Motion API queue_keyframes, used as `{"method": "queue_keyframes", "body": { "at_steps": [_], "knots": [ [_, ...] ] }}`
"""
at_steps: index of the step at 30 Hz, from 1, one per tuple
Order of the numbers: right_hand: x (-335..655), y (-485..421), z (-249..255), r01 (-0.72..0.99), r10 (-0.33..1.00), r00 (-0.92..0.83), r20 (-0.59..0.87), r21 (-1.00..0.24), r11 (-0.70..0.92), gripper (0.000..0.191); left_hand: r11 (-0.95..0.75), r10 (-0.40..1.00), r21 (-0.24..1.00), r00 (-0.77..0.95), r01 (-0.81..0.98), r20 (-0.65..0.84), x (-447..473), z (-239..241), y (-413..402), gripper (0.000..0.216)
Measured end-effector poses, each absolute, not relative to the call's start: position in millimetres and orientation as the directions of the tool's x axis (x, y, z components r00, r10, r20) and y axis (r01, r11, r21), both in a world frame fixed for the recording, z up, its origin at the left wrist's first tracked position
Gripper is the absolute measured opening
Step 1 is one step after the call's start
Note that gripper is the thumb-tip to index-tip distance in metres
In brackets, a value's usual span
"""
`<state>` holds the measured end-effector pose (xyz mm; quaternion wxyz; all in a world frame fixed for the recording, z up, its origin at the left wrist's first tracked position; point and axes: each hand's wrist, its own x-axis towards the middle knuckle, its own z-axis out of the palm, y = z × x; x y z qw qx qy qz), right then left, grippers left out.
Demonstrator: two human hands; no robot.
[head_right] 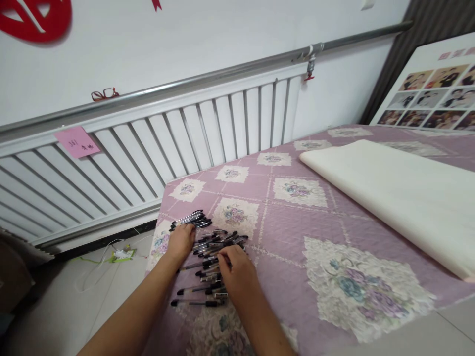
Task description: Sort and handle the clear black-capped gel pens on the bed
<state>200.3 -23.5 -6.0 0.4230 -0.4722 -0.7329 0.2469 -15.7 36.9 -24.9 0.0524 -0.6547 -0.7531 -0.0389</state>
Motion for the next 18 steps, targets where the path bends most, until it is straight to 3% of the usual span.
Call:
{"method": "queue_keyframes", "body": {
  "at_steps": [11,18],
  "knots": [
    [198.0,-23.0,-7.5,0.481,0.903,-0.210,0.375,-0.764,0.430,0.015,0.143,0.986,-0.083,-0.134,0.986,0.099,-15.0,-18.2,44.0,0.021],
    [197.6,-23.2,-7.7,0.485,0.907,-0.226,0.354,-0.767,0.420,0.015,0.093,0.994,-0.057,-0.090,0.994,0.064,-16.8,-14.5,46.7,0.022]
  ]
}}
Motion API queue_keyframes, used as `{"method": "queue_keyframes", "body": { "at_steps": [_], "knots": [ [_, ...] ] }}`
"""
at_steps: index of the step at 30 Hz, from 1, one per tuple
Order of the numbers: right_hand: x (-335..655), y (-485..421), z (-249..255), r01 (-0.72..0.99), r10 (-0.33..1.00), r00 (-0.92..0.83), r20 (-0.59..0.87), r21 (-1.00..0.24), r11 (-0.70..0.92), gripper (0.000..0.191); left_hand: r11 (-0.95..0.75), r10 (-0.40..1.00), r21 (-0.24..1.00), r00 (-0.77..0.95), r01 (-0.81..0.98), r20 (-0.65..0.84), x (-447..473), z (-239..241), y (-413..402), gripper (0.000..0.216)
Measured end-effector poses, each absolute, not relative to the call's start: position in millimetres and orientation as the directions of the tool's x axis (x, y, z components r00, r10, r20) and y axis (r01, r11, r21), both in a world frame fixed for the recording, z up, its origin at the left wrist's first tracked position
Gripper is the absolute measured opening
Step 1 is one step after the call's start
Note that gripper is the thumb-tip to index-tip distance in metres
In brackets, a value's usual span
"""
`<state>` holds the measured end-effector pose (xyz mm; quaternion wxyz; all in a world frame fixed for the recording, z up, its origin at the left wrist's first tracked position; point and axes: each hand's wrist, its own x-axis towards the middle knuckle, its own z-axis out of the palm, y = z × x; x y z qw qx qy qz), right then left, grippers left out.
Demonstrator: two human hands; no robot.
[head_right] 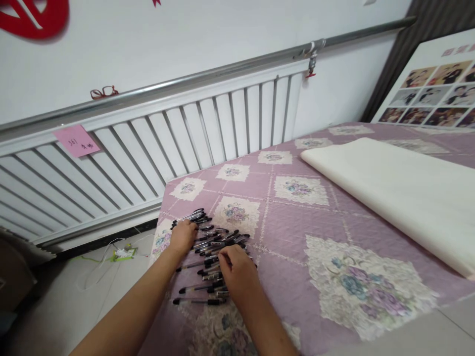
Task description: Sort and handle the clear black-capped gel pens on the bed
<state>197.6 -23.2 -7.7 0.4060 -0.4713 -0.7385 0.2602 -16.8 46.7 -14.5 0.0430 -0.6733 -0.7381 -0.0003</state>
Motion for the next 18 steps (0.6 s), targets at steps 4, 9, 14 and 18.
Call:
{"method": "queue_keyframes", "body": {
  "at_steps": [4,9,14,18],
  "knots": [
    [198.8,-22.5,-7.4,0.456,0.922,-0.208,0.326,-0.802,0.386,0.016,0.075,0.991,0.013,-0.076,0.997,0.108,-16.4,-1.2,37.0,0.019],
    [197.9,-22.2,-9.7,0.247,0.968,-0.132,0.214,-0.939,0.241,0.018,0.009,0.989,0.177,-0.035,0.984,0.145,-1.4,17.0,-7.4,0.014],
    [195.8,-29.0,-10.7,-0.007,0.962,-0.259,0.079,-0.997,0.080,0.030,-0.051,0.989,0.586,-0.042,0.809,0.144,25.5,7.3,-68.7,0.011],
    [195.9,-37.4,-7.8,0.061,0.902,-0.428,0.064,-0.993,0.099,0.022,-0.021,0.993,0.755,-0.076,0.655,0.093,40.7,-10.0,-101.0,0.010]
  ]
}}
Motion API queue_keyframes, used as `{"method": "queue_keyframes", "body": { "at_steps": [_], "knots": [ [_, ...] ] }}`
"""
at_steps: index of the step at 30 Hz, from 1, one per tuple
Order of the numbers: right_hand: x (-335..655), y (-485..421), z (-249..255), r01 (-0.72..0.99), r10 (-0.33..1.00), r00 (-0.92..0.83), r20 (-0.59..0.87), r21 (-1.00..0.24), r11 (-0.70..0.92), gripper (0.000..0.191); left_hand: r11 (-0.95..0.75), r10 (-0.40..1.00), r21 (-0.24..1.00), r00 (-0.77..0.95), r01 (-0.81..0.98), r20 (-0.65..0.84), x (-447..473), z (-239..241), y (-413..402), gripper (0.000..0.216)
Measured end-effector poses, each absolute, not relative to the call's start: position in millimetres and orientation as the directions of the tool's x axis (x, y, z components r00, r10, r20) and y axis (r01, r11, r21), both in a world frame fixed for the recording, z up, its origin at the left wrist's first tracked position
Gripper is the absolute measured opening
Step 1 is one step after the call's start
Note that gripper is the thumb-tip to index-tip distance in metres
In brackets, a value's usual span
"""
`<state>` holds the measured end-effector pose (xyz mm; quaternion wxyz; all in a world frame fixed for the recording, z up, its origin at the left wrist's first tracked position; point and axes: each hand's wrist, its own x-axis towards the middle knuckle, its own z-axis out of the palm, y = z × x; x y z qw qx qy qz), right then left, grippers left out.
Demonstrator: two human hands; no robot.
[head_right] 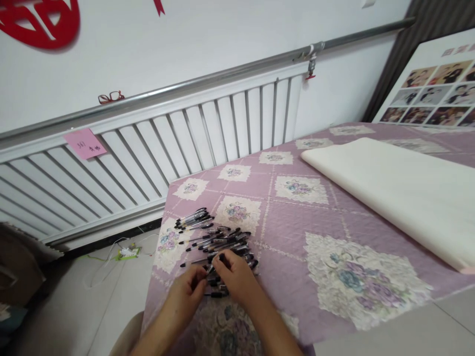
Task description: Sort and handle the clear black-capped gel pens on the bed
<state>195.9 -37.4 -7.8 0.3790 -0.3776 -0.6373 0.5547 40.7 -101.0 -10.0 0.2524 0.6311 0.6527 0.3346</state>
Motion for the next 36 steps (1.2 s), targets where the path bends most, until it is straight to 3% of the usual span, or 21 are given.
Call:
{"method": "queue_keyframes", "body": {
  "at_steps": [4,9,15,21,29,32,36],
  "knots": [
    [196.1,-42.7,-7.2,0.107,0.878,-0.476,0.048,-0.988,0.112,0.025,0.040,0.995,0.867,-0.098,0.496,0.010,50.2,-21.6,-112.7,0.014],
    [197.7,-46.8,-7.5,0.111,0.877,-0.479,0.040,-0.988,0.106,0.026,0.071,0.991,0.908,-0.135,0.414,-0.016,61.6,-23.2,-112.4,0.018],
    [199.5,-50.3,0.5,0.162,0.886,-0.462,0.023,-0.981,0.110,0.025,0.033,0.993,0.890,-0.113,0.455,0.021,70.6,-7.0,-112.4,0.027],
    [200.4,-50.2,-3.2,0.099,0.893,-0.449,0.024,-0.992,0.076,0.026,0.050,0.996,0.871,-0.089,0.489,-0.007,73.5,3.7,-109.9,0.028],
    [208.5,-41.7,-1.0,-0.176,0.958,-0.225,-0.178,-0.959,-0.220,0.025,0.087,0.994,0.840,-0.103,0.535,-0.037,67.2,-2.6,-114.2,0.034],
    [210.9,-40.9,2.1,-0.248,0.935,-0.267,-0.232,-0.921,-0.300,0.014,0.077,0.995,0.847,-0.091,0.527,-0.033,60.6,-9.0,-115.5,0.034],
    [208.4,-44.2,0.4,-0.104,0.918,-0.364,-0.158,-0.972,-0.209,0.010,0.062,0.997,0.832,-0.069,0.551,-0.029,55.1,-11.8,-117.0,0.034]
  ]
}}
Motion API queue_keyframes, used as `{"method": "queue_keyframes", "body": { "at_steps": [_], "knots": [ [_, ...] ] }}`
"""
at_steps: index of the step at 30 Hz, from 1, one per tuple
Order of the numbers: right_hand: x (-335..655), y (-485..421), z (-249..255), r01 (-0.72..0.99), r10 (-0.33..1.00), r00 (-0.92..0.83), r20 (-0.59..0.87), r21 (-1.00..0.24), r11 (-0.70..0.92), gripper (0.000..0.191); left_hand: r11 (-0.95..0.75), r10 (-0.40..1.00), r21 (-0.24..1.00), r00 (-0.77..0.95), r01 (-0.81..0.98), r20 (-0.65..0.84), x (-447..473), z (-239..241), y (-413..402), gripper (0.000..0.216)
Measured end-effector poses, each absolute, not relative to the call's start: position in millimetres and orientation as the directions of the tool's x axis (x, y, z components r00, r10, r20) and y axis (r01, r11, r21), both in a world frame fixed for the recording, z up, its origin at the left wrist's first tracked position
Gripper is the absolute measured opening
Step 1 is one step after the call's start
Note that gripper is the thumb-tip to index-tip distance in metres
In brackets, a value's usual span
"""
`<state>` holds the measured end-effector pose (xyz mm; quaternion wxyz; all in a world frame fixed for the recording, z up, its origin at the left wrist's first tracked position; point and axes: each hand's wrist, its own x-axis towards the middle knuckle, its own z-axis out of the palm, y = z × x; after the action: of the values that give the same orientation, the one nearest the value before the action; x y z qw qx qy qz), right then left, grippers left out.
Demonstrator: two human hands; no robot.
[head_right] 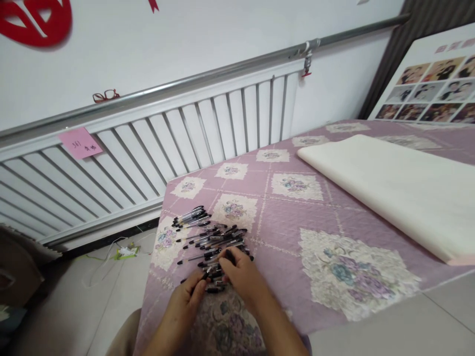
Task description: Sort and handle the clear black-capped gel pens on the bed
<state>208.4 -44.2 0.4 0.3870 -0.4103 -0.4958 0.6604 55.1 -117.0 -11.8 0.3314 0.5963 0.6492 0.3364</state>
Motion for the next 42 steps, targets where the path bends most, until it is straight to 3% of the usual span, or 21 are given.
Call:
{"method": "queue_keyframes", "body": {
  "at_steps": [4,9,17,24,26,35,39,42],
  "knots": [
    [203.9,-46.0,-1.9,0.146,0.903,-0.420,-0.091,-0.989,-0.031,0.018,0.048,0.998,0.793,-0.065,0.608,-0.011,54.3,-8.8,-119.7,0.032],
    [200.9,-46.7,-0.7,0.249,0.893,-0.449,-0.034,-0.965,0.088,0.021,0.023,0.998,0.721,-0.064,0.693,0.029,55.0,-3.6,-122.5,0.031],
    [199.9,-49.6,3.3,0.263,0.880,-0.472,-0.047,-0.961,0.090,0.023,0.046,0.996,0.645,-0.084,0.763,0.029,56.8,-1.9,-122.0,0.030],
    [205.6,-50.5,8.4,0.129,0.823,-0.566,-0.052,-0.991,0.026,0.009,0.004,1.000,0.791,0.003,0.612,-0.008,55.9,-2.3,-120.9,0.031],
    [208.0,-50.2,8.3,0.102,0.813,-0.579,-0.055,-0.995,0.006,0.015,0.019,1.000,0.793,-0.003,0.609,-0.022,54.9,-1.4,-120.6,0.031],
    [204.9,-47.6,4.0,0.266,0.874,-0.481,-0.068,-0.961,0.071,0.024,0.015,1.000,0.735,-0.011,0.678,-0.009,52.5,0.0,-120.6,0.028],
    [206.2,-48.6,4.4,0.218,0.856,-0.514,-0.062,-0.974,0.060,0.008,0.007,1.000,0.738,0.000,0.675,-0.010,50.8,0.5,-119.9,0.028],
    [206.8,-48.1,2.7,0.201,0.853,-0.515,-0.083,-0.979,0.027,0.016,-0.013,1.000,0.739,0.014,0.673,0.005,49.3,-1.0,-119.2,0.029]
  ]
}}
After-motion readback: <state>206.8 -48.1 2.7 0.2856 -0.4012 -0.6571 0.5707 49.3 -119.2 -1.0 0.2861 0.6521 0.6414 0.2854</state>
